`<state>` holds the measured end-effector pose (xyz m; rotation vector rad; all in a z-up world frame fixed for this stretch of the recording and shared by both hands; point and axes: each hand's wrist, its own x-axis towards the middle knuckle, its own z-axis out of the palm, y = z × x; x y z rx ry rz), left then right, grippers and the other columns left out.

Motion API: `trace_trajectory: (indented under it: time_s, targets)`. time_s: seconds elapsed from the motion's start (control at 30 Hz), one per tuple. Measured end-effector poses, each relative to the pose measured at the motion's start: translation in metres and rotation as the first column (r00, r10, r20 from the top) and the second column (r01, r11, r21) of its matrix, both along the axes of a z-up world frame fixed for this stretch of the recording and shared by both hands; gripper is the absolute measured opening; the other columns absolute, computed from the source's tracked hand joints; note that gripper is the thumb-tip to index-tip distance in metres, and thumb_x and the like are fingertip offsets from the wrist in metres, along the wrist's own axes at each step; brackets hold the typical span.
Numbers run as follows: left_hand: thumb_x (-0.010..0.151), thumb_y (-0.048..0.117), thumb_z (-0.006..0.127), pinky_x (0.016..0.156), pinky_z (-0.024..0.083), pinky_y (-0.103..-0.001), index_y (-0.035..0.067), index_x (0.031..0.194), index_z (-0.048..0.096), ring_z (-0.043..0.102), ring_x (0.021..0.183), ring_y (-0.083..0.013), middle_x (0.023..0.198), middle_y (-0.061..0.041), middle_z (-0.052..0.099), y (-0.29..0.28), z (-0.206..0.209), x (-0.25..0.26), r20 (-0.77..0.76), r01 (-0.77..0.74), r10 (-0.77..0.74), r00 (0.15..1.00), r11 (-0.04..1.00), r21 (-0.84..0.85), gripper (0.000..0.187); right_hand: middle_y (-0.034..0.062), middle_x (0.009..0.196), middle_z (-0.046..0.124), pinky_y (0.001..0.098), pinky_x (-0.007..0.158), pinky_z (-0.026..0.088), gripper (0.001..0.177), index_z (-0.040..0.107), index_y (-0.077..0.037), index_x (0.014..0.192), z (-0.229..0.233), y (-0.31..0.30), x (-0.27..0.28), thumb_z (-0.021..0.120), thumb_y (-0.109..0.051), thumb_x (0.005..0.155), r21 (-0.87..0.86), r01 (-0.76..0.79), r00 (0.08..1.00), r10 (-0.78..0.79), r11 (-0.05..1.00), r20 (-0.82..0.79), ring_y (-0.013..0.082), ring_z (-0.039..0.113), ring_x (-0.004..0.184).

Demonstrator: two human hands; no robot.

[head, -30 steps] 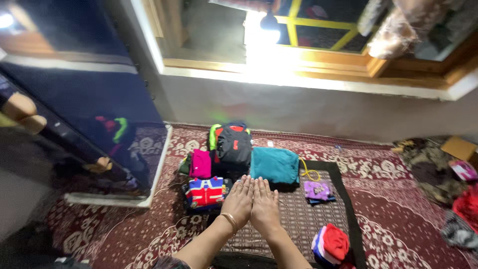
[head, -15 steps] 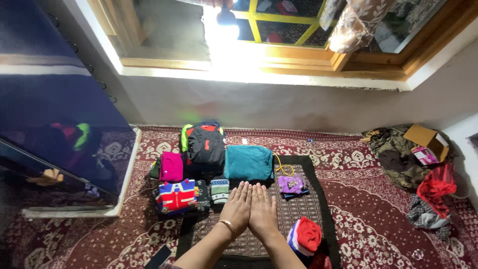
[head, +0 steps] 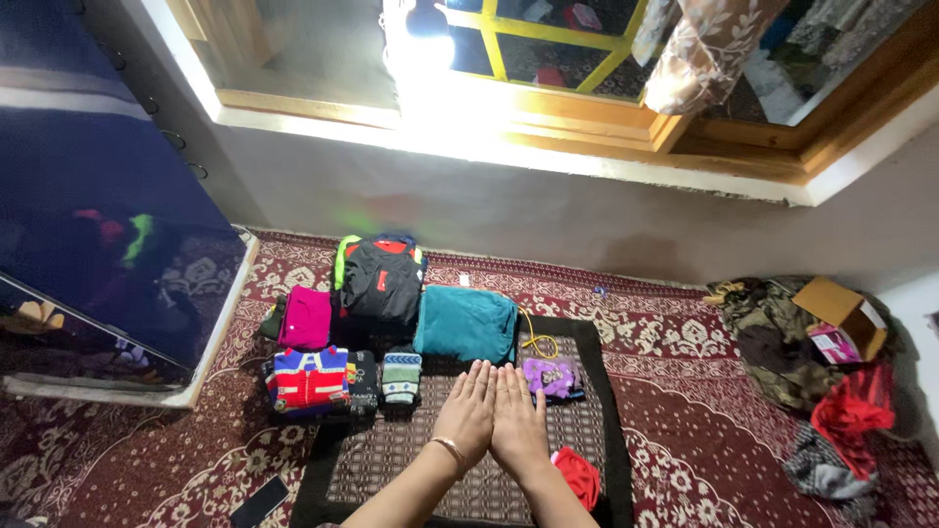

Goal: The person folds various garments including pants, shirts, and sweaters on a patterned rug, then stacks and places them into a wooden wardrobe. The person also folds a black jacket and places it in the wardrobe.

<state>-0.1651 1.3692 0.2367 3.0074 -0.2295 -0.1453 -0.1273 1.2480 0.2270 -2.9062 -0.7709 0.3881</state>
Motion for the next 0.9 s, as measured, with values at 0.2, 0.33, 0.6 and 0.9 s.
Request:
trace_trajectory:
  time_s: [0.2, 0.33, 0.6, 0.9]
  targets:
    - [0.096, 0.017, 0.041, 0.123, 0.012, -0.048, -0.007, 0.156, 0.023, 0.016, 0.154, -0.0366, 0.164, -0.026, 0.021, 0.024, -0.036, 0.015, 0.082, -0.011, 0.014, 0.997, 0.999, -0.03, 0.067, 0.0123, 0.168, 0.019, 0.0568, 0.121, 0.012, 0.069, 0.022, -0.006, 0.159, -0.041, 0.02, 0.018, 0.04, -0.02, 0.094, 0.077, -0.05, 0.982, 0.035, 0.996, 0.185, 0.0271, 0.014, 0.155]
    - [0.095, 0.016, 0.041, 0.123, 0.014, -0.046, -0.007, 0.156, 0.024, 0.017, 0.154, -0.0355, 0.165, -0.025, 0.022, 0.052, -0.073, 0.02, 0.094, -0.036, 0.031, 0.995, 0.998, 0.057, 0.068, 0.0133, 0.167, 0.023, 0.0575, 0.12, 0.014, 0.069, 0.025, -0.005, 0.158, -0.08, 0.047, 0.022, 0.043, -0.02, 0.093, 0.181, -0.062, 0.981, 0.027, 0.981, 0.191, 0.0278, 0.017, 0.155]
    - [0.095, 0.015, 0.04, 0.122, 0.015, -0.046, -0.008, 0.155, 0.026, 0.019, 0.153, -0.0344, 0.163, -0.026, 0.025, 0.103, -0.157, 0.017, 0.165, -0.149, 0.145, 0.976, 0.989, 0.016, 0.066, 0.0151, 0.164, 0.027, 0.0602, 0.118, 0.017, 0.069, 0.028, -0.004, 0.157, -0.146, 0.106, 0.026, 0.047, -0.022, 0.093, 0.242, -0.17, 0.972, 0.123, 0.955, 0.198, 0.0289, 0.021, 0.153]
    - [0.094, 0.018, 0.042, 0.121, 0.023, -0.046, -0.005, 0.153, 0.031, 0.028, 0.151, -0.0336, 0.16, -0.023, 0.033, 0.196, -0.254, 0.066, 0.288, -0.256, 0.242, 0.927, 0.967, 0.012, 0.065, 0.0162, 0.164, 0.03, 0.062, 0.117, 0.02, 0.069, 0.033, -0.005, 0.155, -0.225, 0.195, 0.084, 0.053, -0.028, 0.093, 0.341, -0.242, 0.96, 0.173, 0.908, 0.221, 0.0304, 0.024, 0.153]
